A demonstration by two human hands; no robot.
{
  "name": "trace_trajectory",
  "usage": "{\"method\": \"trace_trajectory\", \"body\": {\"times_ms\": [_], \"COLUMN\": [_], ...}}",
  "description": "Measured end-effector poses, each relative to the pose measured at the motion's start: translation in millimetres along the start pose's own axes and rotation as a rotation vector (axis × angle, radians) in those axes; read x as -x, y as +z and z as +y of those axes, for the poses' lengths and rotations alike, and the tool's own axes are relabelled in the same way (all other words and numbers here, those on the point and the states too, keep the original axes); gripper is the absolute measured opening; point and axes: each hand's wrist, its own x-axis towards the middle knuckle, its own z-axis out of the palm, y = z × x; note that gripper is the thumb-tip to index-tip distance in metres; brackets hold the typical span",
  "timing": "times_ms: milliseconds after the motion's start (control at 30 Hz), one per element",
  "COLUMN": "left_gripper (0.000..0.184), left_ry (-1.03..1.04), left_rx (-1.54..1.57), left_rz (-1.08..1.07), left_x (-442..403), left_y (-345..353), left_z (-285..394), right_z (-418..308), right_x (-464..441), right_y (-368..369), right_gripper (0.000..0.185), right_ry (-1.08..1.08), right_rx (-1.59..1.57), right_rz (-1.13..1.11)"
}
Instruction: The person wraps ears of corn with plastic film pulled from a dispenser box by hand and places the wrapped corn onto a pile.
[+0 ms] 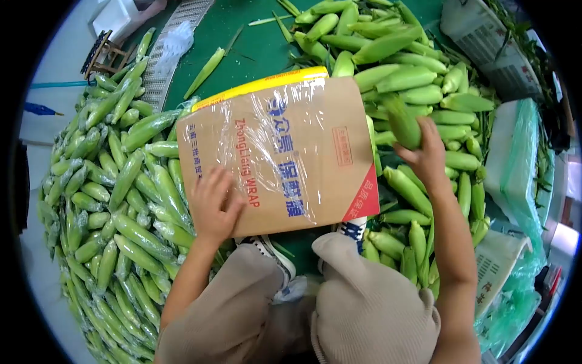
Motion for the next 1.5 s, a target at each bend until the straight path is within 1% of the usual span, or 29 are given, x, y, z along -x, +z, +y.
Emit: {"method": "trace_trajectory", "body": {"times_ms": [33, 67, 100, 133, 167, 200, 267, 300, 400, 467, 500, 533, 600, 700, 733, 767, 833, 933, 1000, 1033, 1067, 1100, 1200, 1233, 1300, 1333, 1367, 1467, 1500], "left_gripper": [0.064, 0.065, 0.067, 0.068, 0.077, 0.078, 0.081, 0.078, 0.073, 0.072, 0.071, 0.071, 0.07, 0.07, 0.071, 0.07, 0.07, 0.069, 0.075, 0.077, 0.079, 0.086, 0.094, 0.085, 0.072, 0.066, 0.035, 0.016, 0.015], "left_ry": [-0.02, 0.065, 0.153, 0.238, 0.281, 0.184, -0.004, 0.072, 0.022, -0.006, -0.005, 0.006, -0.002, -0.001, 0.0, 0.022, 0.045, 0.008, 0.009, 0.008, 0.004, -0.004, -0.046, -0.116, -0.226, -0.286, -0.201, -0.116, -0.103], "left_rx": [0.125, 0.124, 0.13, 0.14, 0.08, 0.04, -0.046, -0.043, -0.013, 0.011, 0.006, 0.004, 0.042, 0.067, 0.072, 0.067, 0.072, 0.112, 0.136, 0.139, 0.142, 0.285, 0.291, 0.135, -0.021, -0.096, -0.114, -0.137, -0.171], "left_rz": [0.219, 0.363, 0.514, 0.675, 0.66, 0.442, -0.005, 0.061, 0.027, 0.025, 0.037, 0.034, 0.012, -0.019, -0.022, -0.029, -0.048, -0.095, -0.133, -0.147, -0.163, -0.159, 0.219, 0.18, -0.033, -0.137, -0.045, 0.175, 0.222], "left_x": [4.5, -3.2, -20.6, -39.5, -57.6, -66.4, -78.0, -76.2, -77.2, -79.5, -80.2, -79.2, -81.3, -80.6, -81.9, -83.0, -79.6, -84.4, -90.1, -91.9, -90.7, -84.7, -32.1, -15.6, 0.8, 11.3, 7.0, -5.2, -3.4], "left_y": [8.1, 8.4, 9.9, 9.4, -3.2, -0.8, 1.8, 8.2, 1.6, 0.6, 1.4, 2.1, 0.7, -2.9, -4.8, -7.1, -9.4, -14.1, -18.7, -18.6, -19.0, -18.2, -22.5, -27.4, -22.9, -22.6, -19.0, 1.2, 5.3], "left_z": [-1.9, 2.6, 9.5, 15.7, 25.1, 26.5, 18.2, 7.0, 10.1, 11.6, 9.1, 8.9, 9.2, 11.7, 11.0, 10.6, 13.8, 16.8, 18.4, 18.3, 13.6, 3.3, -21.8, -19.1, -22.6, -20.3, -20.0, -19.6, -24.5], "right_z": [-65.1, -122.7, -151.0, -182.8, -212.0, -224.3, -206.8, -202.8, -153.8, -142.4, -138.8, -142.0, -132.1, -102.1, -94.3, -92.6, -115.8, -178.7, -192.0, -198.5, -202.4, -204.5, -193.7, -189.2, -190.8, -188.9, -190.9, -198.7, -199.1], "right_x": [-19.5, -37.1, -43.7, -50.5, -55.1, -55.2, -50.4, -49.1, -43.6, -23.4, -3.3, 9.0, 20.4, 32.4, 41.3, 53.2, 41.3, -13.7, -33.6, -37.9, -41.0, -44.5, -46.9, -45.2, -40.4, -38.6, -38.6, -37.6, -40.4], "right_y": [-11.9, -10.2, 8.4, 24.5, 44.8, 60.8, 84.0, 91.9, 30.8, 8.7, 17.8, 27.7, 53.7, 51.6, 50.3, 51.7, 52.2, 51.8, 79.1, 88.7, 93.3, 93.5, 95.2, 96.2, 88.5, 90.1, 88.9, 80.6, 77.8], "right_gripper": [0.065, 0.066, 0.069, 0.07, 0.069, 0.069, 0.07, 0.071, 0.078, 0.077, 0.072, 0.058, 0.048, 0.041, 0.039, 0.038, 0.035, 0.025, 0.038, 0.058, 0.061, 0.064, 0.07, 0.072, 0.073, 0.071, 0.069, 0.067, 0.067], "right_ry": [-0.068, -0.136, -0.395, -0.439, -0.508, -0.583, -0.62, -0.636, -0.614, -0.66, -0.64, -0.677, -0.722, -0.65, -0.454, -0.191, -0.118, -0.149, -0.409, -0.507, -0.516, -0.527, -0.512, -0.479, -0.41, -0.448, -0.451, -0.461, -0.462], "right_rx": [-0.017, -0.033, 0.032, 0.003, 0.033, 0.063, -0.091, -0.174, -0.371, -0.102, -0.077, -0.072, -0.04, -0.296, -0.474, -0.661, -0.855, -0.419, -0.107, -0.038, 0.001, 0.043, 0.015, -0.005, 0.0, -0.014, -0.007, 0.046, 0.07], "right_rz": [-0.123, -0.236, -0.219, -0.363, -0.434, -0.51, -0.407, -0.364, -0.394, -0.815, -0.831, -0.697, -0.603, -0.506, -0.276, -0.19, -0.001, -0.223, -0.345, -0.318, -0.321, -0.328, -0.327, -0.325, -0.361, -0.316, -0.308, -0.345, -0.365]}}
